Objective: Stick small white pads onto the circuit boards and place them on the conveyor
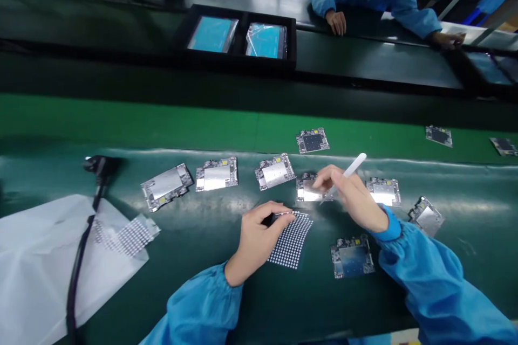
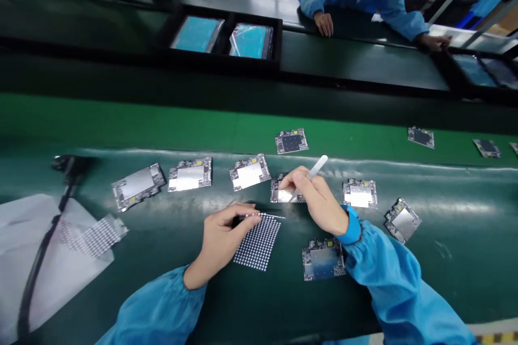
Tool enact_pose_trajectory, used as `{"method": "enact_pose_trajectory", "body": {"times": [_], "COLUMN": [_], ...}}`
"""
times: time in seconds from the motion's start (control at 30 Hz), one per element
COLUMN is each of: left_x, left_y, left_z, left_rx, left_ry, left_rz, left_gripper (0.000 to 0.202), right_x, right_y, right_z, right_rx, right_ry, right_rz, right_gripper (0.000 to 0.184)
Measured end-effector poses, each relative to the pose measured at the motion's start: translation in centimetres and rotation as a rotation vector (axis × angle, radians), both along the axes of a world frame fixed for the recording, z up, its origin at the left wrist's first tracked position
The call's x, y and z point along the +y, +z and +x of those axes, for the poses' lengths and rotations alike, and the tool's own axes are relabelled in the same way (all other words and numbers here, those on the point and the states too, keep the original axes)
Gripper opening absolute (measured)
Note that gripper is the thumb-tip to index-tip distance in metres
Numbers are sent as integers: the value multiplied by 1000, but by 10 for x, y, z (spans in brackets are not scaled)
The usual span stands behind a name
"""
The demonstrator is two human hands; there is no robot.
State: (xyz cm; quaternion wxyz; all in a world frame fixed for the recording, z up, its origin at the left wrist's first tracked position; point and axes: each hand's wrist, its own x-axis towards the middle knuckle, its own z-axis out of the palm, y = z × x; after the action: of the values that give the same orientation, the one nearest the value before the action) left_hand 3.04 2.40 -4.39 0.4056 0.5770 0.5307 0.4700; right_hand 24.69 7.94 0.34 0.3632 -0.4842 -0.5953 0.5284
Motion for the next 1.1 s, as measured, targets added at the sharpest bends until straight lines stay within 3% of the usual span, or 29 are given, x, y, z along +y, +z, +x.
{"method": "enact_pose_trajectory", "body": {"times": [0.13,0.3,0.57,1.1], "left_x": [2,2,2,3], "left_y": [-2,-6,-8,-10], "left_z": [6,5,6,6], "left_rx": [0,17,18,15], "left_ry": [-2,-5,-13,-10], "left_rz": [17,53,77,108], "left_gripper": [7,4,3,5], "right_x": [-14,-24,-24,-21], "right_y": [-7,-14,-15,-16], "right_z": [8,9,4,-1], "right_rx": [181,357,207,271], "right_ry": [39,70,-70,-66], "right_rz": [-147,-232,-243,-308], "right_gripper": [23,16,13,9]}}
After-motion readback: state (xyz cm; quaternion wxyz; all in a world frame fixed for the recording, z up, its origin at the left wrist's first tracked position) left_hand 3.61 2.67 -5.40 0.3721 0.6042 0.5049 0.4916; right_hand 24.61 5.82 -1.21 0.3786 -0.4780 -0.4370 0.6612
